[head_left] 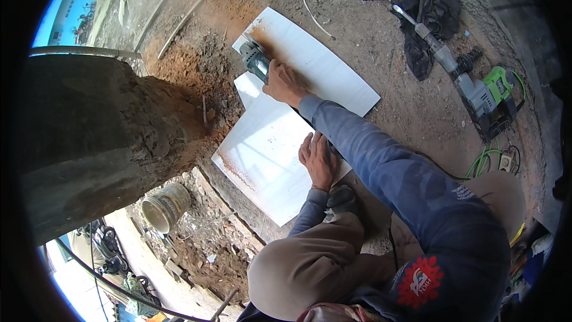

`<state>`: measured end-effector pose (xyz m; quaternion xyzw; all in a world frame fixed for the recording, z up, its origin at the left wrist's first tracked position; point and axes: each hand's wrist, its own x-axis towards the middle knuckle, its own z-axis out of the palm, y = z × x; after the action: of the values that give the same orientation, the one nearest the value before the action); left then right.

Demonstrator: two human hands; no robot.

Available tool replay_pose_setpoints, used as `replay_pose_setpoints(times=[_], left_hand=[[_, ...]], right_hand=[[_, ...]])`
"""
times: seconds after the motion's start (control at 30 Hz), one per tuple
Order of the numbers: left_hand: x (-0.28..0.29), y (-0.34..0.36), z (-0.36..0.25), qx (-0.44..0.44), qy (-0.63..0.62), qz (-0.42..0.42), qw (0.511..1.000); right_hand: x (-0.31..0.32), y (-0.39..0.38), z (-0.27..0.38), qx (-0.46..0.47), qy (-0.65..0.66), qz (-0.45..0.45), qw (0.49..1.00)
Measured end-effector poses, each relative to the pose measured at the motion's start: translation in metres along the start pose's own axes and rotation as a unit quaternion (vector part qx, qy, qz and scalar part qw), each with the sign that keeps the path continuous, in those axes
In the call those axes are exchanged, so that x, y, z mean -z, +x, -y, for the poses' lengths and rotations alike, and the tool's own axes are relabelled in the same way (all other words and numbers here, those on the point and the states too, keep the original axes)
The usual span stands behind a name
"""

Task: The person sits on the ground and uses an angle grinder to cut a white rectangular tile. They align the tile, make a straight cut, and then trim the edge of the cut piece.

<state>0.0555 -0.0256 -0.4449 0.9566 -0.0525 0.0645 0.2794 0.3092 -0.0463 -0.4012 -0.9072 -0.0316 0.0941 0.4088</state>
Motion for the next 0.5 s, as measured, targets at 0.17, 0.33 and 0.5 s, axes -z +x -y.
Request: replay_pose_setpoints(times=[0.17,0.33,0.5], left_hand=[[0.001,0.001,-0.001,-0.005,-0.002,-0.003,1.000],[0.001,0.001,-0.001,0.002,0.003,0.002,1.000],[0.001,0.001,-0.002,0.003,0.010,0.003,1.000]], right_hand=[[0.000,-0.005,-0.002,0.010,0.003,-0.017,1.000],[0.007,-0.012,-0.002,0.003,0.006,0.019,1.000],[0.009,-0.016,-0.004,-0.004,0.012,0.026,1.000]])
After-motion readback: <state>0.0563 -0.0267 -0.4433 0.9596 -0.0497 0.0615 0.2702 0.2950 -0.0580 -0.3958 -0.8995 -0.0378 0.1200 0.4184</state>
